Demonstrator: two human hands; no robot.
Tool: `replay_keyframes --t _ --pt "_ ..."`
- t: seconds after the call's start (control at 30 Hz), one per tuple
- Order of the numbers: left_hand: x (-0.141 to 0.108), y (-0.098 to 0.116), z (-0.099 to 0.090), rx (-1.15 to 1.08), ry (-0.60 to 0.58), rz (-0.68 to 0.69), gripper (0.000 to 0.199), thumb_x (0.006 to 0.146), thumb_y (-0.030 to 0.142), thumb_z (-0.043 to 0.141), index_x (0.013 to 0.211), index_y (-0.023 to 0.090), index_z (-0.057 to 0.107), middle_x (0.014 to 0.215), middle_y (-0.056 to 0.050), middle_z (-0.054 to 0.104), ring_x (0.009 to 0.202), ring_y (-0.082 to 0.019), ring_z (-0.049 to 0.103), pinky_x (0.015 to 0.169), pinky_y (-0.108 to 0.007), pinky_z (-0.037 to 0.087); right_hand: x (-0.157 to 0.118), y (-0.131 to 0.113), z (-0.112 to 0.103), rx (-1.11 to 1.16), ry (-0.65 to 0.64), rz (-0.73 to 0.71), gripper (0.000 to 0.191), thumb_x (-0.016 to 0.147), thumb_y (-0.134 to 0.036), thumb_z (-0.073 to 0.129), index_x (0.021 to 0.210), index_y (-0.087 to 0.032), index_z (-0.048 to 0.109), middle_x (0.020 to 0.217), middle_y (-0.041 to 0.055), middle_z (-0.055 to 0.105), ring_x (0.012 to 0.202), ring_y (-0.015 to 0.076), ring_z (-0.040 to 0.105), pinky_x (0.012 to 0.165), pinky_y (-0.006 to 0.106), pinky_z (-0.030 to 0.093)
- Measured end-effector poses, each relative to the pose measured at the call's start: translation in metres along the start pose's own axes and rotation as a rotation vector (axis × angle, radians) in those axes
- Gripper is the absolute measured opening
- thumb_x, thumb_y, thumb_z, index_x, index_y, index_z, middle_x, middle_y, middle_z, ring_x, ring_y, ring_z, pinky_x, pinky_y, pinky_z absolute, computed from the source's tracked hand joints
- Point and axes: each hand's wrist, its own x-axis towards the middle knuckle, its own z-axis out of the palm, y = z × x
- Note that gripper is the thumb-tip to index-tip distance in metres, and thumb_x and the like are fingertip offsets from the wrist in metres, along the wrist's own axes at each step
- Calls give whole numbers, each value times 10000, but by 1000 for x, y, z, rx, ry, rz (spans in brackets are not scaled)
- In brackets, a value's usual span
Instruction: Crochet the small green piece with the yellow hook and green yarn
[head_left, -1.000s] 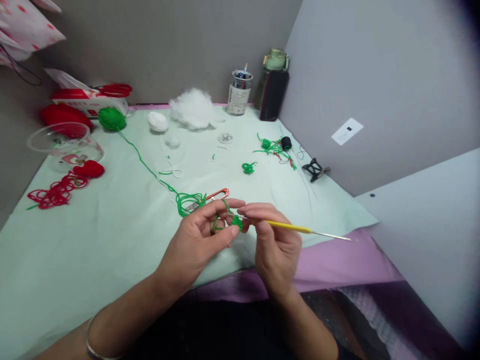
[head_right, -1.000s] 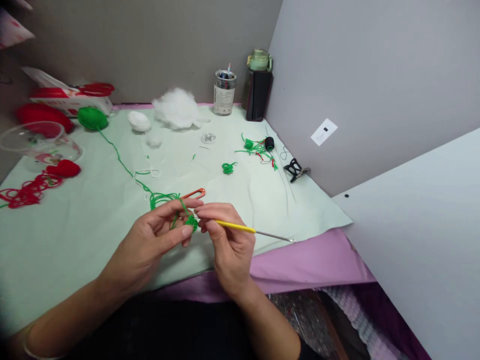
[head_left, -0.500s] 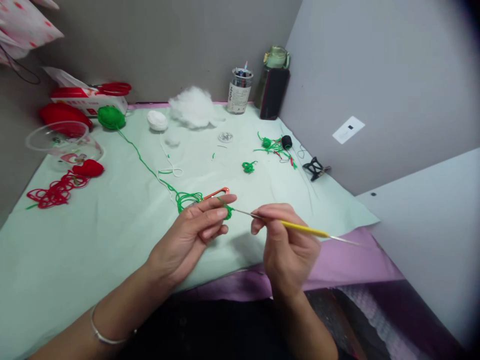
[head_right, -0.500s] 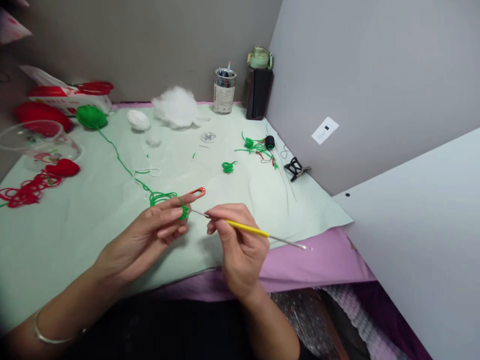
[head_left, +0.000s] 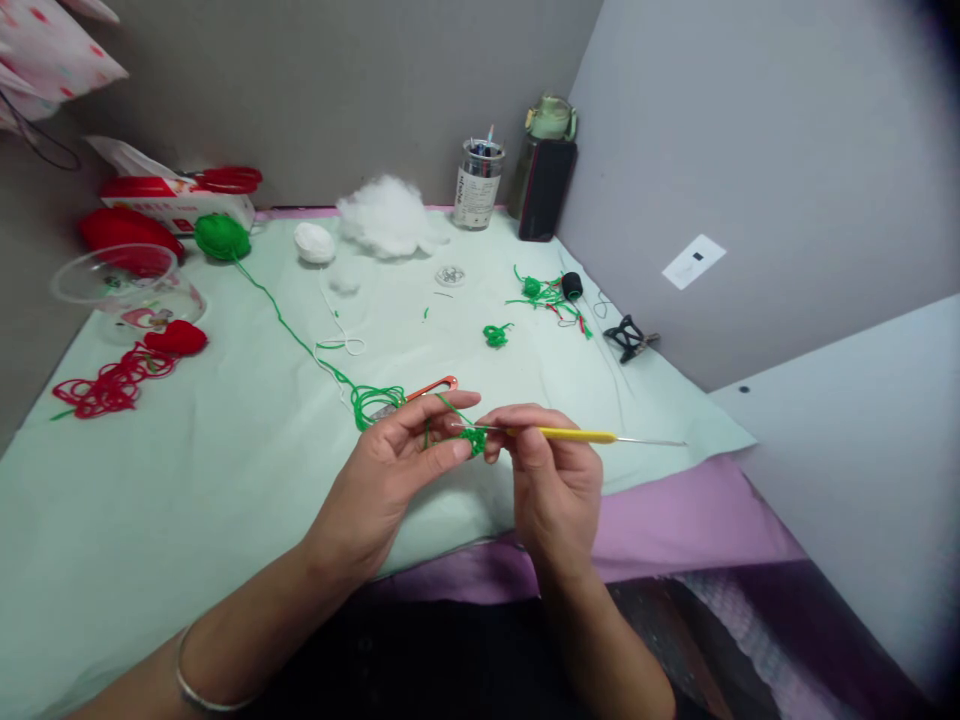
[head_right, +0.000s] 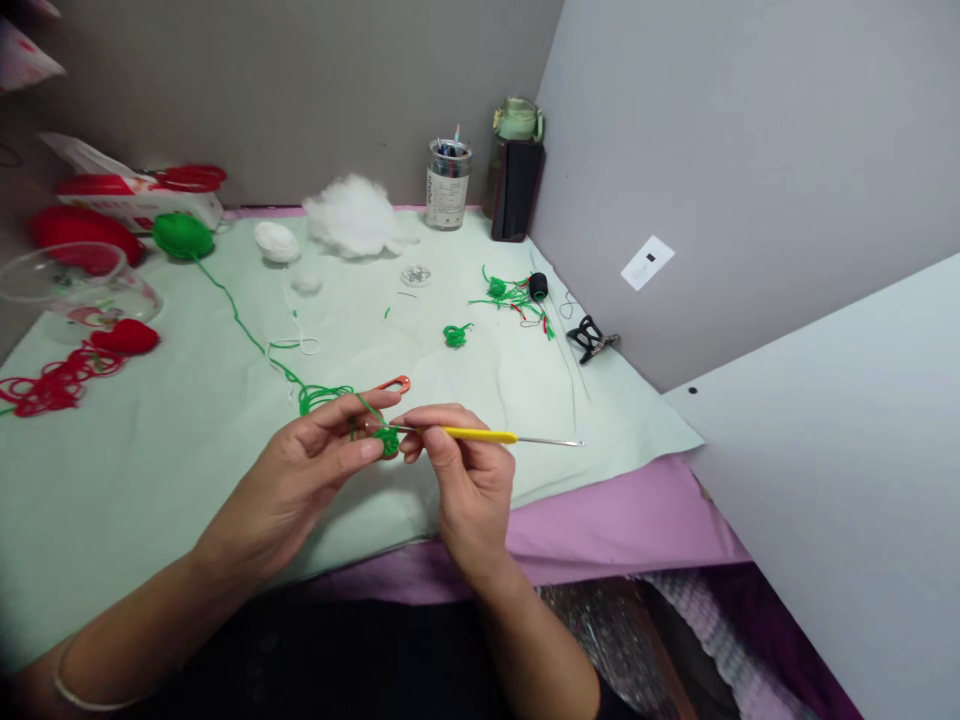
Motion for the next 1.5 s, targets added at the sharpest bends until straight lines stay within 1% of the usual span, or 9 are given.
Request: replay_keyframes --t 0.2,0.37,0.53,0.73,0.8,0.93,1.1,1.23,1.5 --pt "1 4 -1 52 -9 6 233 809 284 880 1040 317 893 904 -17 649 975 -194 585 965 -335 482 2 -5 -1 86 -13 33 208 1087 -341 610 1041 -275 802 967 1 818 752 119 746 705 261 620" --pt "0 5 -2 82 -34 24 190 838 278 857 1022 310 891 862 -12 616 1025 -209 603 990 -334 465 0 -11 -5 -26 -44 -17 234 1110 -304 555 1075 -260 781 985 12 819 764 134 766 724 290 636" --pt "0 2 -3 118 -38 67 188 861 267 858 1041 319 881 895 1 660 949 -177 618 953 -310 490 -3 -15 -7 -304 -92 -233 251 1095 -174 532 1163 -257 758 1025 33 803 812 149 746 755 322 629" --pt "0 3 0 151 58 112 245 814 252 900 1053 301 875 947 -10 732 967 -190 633 958 -314 497 -3 -11 -6 -510 -206 -549 259 1066 -135 547 1246 -201 722 1038 99 804 1035 224 772 841 366 646" --pt "-1 5 0 149 63 115 263 811 249 898 1069 298 876 906 -9 719 964 -196 624 972 -322 486 -4 -11 -5 -482 -178 -519 259 1071 -140 541 1236 -215 726 1038 89 807 998 214 775 823 358 645" --pt "-1 7 -2 73 -15 26 274 821 289 896 1095 303 883 836 0 642 961 -201 620 979 -337 473 -3 -12 -3 -268 -28 -254 246 1098 -184 526 1150 -261 754 1013 37 804 788 153 751 733 321 631" --pt "0 7 -1 66 -37 12 238 827 312 894 1064 298 888 840 -21 616 1194 -273 607 1004 -357 457 -1 -10 -3 -57 5 -72 217 1108 -282 550 1083 -256 764 988 24 813 756 136 761 702 289 637" --pt "1 5 -1 79 -30 43 169 852 288 871 1019 296 885 865 -36 647 1385 -297 526 1058 -357 438 -3 -10 -3 -135 -13 -92 223 1109 -304 544 1081 -253 758 989 32 814 748 146 752 707 313 641" --pt "0 1 -3 105 4 70 173 850 287 881 1023 293 879 866 -10 662 1080 -233 665 956 -327 490 -5 -11 -4 -365 -83 -353 258 1085 -156 525 1185 -260 739 1038 50 804 834 173 750 730 350 643"
